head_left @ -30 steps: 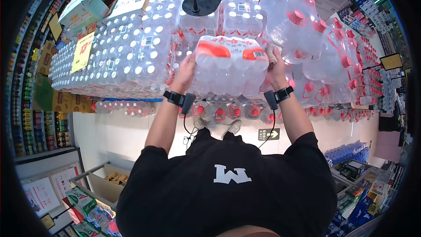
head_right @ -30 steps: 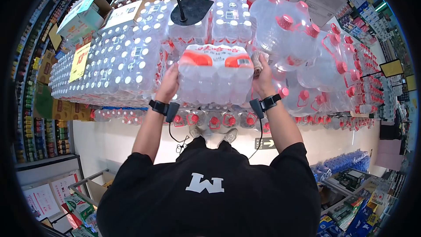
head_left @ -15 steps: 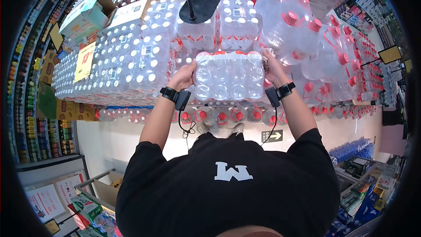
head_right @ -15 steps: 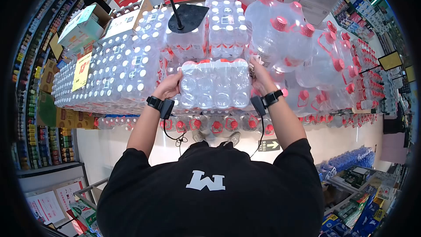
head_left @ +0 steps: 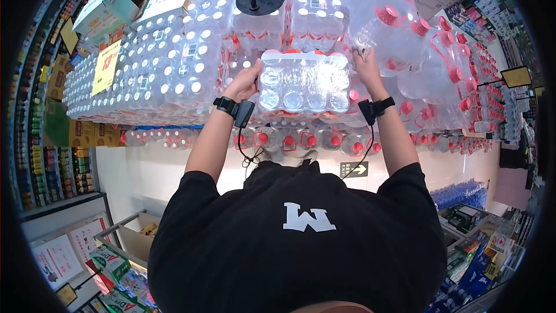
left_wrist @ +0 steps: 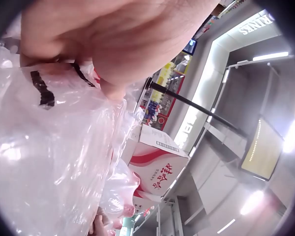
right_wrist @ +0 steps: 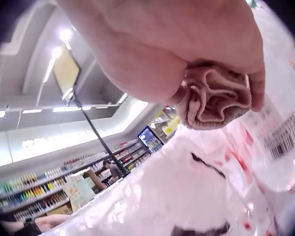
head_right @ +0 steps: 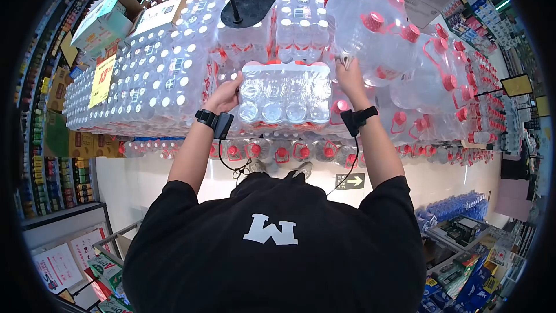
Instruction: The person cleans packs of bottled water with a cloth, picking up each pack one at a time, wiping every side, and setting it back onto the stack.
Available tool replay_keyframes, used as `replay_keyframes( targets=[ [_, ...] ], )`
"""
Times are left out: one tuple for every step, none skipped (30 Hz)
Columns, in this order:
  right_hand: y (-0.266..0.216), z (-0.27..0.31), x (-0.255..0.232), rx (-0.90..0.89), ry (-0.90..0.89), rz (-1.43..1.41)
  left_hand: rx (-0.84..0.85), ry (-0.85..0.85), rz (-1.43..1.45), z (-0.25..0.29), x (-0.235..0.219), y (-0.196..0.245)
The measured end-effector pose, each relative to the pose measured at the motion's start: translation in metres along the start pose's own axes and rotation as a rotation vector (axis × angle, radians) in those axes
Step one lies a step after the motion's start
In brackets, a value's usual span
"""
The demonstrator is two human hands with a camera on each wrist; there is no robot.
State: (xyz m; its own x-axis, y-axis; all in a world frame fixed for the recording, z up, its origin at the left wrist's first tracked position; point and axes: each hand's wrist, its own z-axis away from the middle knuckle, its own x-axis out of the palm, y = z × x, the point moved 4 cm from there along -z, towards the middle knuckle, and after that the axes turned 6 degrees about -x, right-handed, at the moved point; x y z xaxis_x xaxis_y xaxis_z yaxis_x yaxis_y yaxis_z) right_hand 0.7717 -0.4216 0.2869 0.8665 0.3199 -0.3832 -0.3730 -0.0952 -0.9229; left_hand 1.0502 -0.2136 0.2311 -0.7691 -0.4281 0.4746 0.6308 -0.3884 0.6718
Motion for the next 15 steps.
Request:
replay_keyframes(
  targets=[
    [-0.017,0.0,-0.001,-0.193,-0.03,0.15,0.018,0.006,0.006,0.007,0.007,0.002],
    [-0.03,0.003,0.002,-0.385,-0.06,0.299,0.017,0.005,0.009,0.005,0.005,-0.001],
    [-0.036,0.008,0.008,-0.384,-0.06,0.301,0.034,-0.004,0.019,-0.001,0.002,-0.003],
    [-0.049,0.019,0.029,-0.55,-0.26,0.345,0.051,-0.014,0.027,-0.003,0.001,-0.003],
    [-0.06,0.032,0.054,-0.714,-0.46,0.385,0.04,0.018,0.017,0.0,0.004,-0.001],
    [-0.053,0.038,0.087,-0.834,-0.517,0.5,0.039,0.014,0.012,-0.002,0.003,-0.001],
    [-0.06,0.049,0.108,-0.828,-0.452,0.559,0.023,0.04,-0.013,-0.005,0.0,-0.002],
    [-0.066,0.057,0.13,-0.827,-0.47,0.554,0.005,0.067,-0.042,-0.008,-0.003,-0.004],
    [-0.081,0.067,0.15,-0.847,-0.507,0.577,-0.005,0.062,-0.055,-0.01,-0.005,-0.007],
    [-0.086,0.068,0.177,-0.842,-0.621,0.615,0.022,0.126,-0.124,-0.012,-0.008,-0.008],
    [-0.088,0.066,0.2,-0.839,-0.735,0.652,0.054,0.189,-0.193,-0.013,-0.01,-0.006],
    [-0.092,0.067,0.211,-0.835,-0.719,0.651,0.055,0.181,-0.206,-0.013,-0.009,-0.006],
    [-0.097,0.071,0.219,-0.929,-0.662,0.689,0.137,0.135,-0.075,-0.008,-0.006,-0.007],
    [-0.097,0.072,0.222,-1.024,-0.606,0.728,0.217,0.089,0.06,-0.001,-0.002,-0.006],
    [-0.089,0.066,0.225,-1.151,-0.493,0.677,0.238,0.089,0.015,0.003,0.001,-0.003]
  ],
)
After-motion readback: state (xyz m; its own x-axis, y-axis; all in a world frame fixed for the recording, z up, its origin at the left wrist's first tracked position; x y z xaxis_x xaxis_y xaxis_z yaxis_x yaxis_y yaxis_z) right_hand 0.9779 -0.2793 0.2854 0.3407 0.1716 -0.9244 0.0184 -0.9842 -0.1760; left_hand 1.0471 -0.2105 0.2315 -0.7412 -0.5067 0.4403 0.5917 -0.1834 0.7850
